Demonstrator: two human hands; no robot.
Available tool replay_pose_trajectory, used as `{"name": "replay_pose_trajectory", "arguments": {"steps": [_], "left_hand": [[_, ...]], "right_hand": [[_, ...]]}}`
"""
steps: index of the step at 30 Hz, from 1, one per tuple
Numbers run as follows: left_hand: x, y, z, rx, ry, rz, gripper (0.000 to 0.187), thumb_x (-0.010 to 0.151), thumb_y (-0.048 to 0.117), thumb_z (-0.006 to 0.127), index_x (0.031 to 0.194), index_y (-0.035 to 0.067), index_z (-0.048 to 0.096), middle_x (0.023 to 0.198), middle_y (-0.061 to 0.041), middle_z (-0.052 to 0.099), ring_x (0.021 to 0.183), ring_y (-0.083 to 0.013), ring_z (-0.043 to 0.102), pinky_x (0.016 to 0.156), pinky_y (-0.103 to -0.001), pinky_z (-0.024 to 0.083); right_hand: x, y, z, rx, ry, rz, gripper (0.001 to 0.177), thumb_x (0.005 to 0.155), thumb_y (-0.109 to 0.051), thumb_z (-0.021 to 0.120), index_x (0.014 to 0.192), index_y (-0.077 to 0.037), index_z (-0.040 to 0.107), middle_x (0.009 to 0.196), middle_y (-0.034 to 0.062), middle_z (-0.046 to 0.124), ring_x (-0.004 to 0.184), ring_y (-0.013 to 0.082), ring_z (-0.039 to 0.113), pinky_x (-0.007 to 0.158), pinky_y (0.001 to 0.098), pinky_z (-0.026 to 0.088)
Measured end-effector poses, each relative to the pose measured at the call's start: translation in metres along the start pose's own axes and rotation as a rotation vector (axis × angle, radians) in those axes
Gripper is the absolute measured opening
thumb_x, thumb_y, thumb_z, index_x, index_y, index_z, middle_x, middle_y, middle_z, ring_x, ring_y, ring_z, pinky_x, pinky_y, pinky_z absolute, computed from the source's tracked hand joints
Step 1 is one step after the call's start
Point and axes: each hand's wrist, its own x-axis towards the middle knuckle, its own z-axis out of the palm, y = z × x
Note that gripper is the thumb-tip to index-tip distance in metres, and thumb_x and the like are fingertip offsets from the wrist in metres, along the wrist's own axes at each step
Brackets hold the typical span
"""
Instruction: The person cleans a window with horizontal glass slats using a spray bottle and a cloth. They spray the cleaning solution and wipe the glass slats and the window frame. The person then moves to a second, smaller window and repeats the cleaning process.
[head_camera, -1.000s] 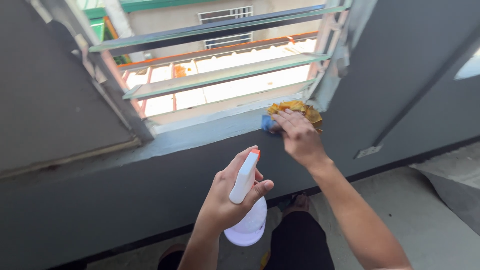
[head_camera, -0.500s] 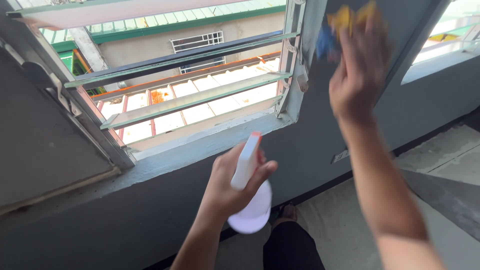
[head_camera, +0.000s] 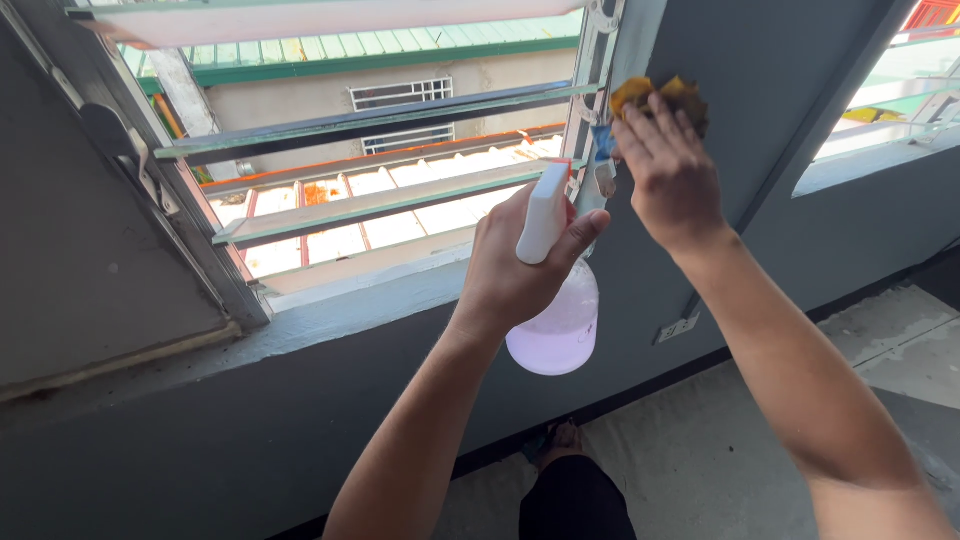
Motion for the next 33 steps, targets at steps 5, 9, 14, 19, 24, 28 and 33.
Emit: {"name": "replay_pose_trajectory", "arguments": {"steps": [5,9,14,19,24,28,33], "left_hand": [[0.003,-0.001,-0.003,0.007,0.028,-0.026,0.043,0.091,0.047,0.073,0.082,0.007,0.062,0.07,-0.007,0.066,0.067,-0.0203,0.07,0.066,-0.037,0.055],[0.003,0.002,-0.008,0.003,0.038,-0.051,0.041,0.091,0.046,0.072,0.083,0.008,0.062,0.068,-0.005,0.065,0.067,-0.0182,0.071,0.065,-0.036,0.055],[0.009,0.004,-0.013,0.042,0.089,0.018,0.043,0.092,0.045,0.073,0.079,0.006,0.06,0.07,-0.006,0.063,0.066,-0.0191,0.068,0.064,-0.037,0.054],[0.013,0.003,-0.02,0.036,0.089,0.004,0.044,0.093,0.046,0.071,0.077,0.007,0.061,0.069,-0.006,0.064,0.065,-0.0185,0.068,0.064,-0.037,0.054],[0.005,0.007,-0.026,0.048,0.103,0.091,0.043,0.093,0.046,0.072,0.084,0.005,0.063,0.072,-0.007,0.065,0.068,-0.0194,0.067,0.064,-0.038,0.053],[-0.009,0.014,-0.03,-0.006,0.057,-0.03,0.044,0.088,0.047,0.074,0.083,0.005,0.062,0.067,-0.008,0.065,0.064,-0.0208,0.067,0.062,-0.038,0.054],[-0.02,0.016,-0.04,-0.014,0.036,-0.083,0.04,0.089,0.045,0.074,0.085,0.007,0.062,0.066,-0.005,0.066,0.063,-0.0189,0.068,0.063,-0.037,0.054]], "right_hand": [[-0.01,-0.005,-0.001,-0.04,-0.038,-0.02,0.03,0.105,-0.009,0.063,0.133,-0.003,0.072,0.141,0.014,0.068,0.14,0.0348,0.058,0.119,0.049,0.044],[-0.01,-0.007,-0.004,-0.063,-0.045,-0.014,0.031,0.105,-0.007,0.063,0.134,-0.005,0.072,0.143,0.0127,0.068,0.141,0.0337,0.058,0.121,0.0486,0.044],[0.01,0.002,-0.014,-0.059,0.046,-0.002,0.031,0.107,-0.012,0.068,0.136,-0.002,0.071,0.142,0.0168,0.068,0.141,0.0373,0.058,0.121,0.0522,0.042],[0.035,0.02,-0.024,-0.089,0.156,0.016,0.038,0.102,0.003,0.06,0.139,0.002,0.068,0.144,0.0182,0.066,0.147,0.038,0.052,0.129,0.0528,0.039],[0.071,0.022,-0.009,-0.167,0.12,-0.172,0.032,0.101,-0.007,0.064,0.132,-0.004,0.071,0.14,0.012,0.068,0.136,0.0329,0.055,0.117,0.0524,0.043],[0.107,0.013,0.017,-0.428,-0.128,-0.287,0.027,0.096,-0.021,0.068,0.12,-0.011,0.076,0.128,0.0044,0.072,0.123,0.0269,0.058,0.099,0.0509,0.046],[0.128,-0.013,0.015,-0.474,-0.583,-0.109,0.024,0.084,-0.017,0.069,0.105,-0.011,0.079,0.105,0.0092,0.076,0.123,0.0342,0.056,0.087,0.0488,0.048]]}}
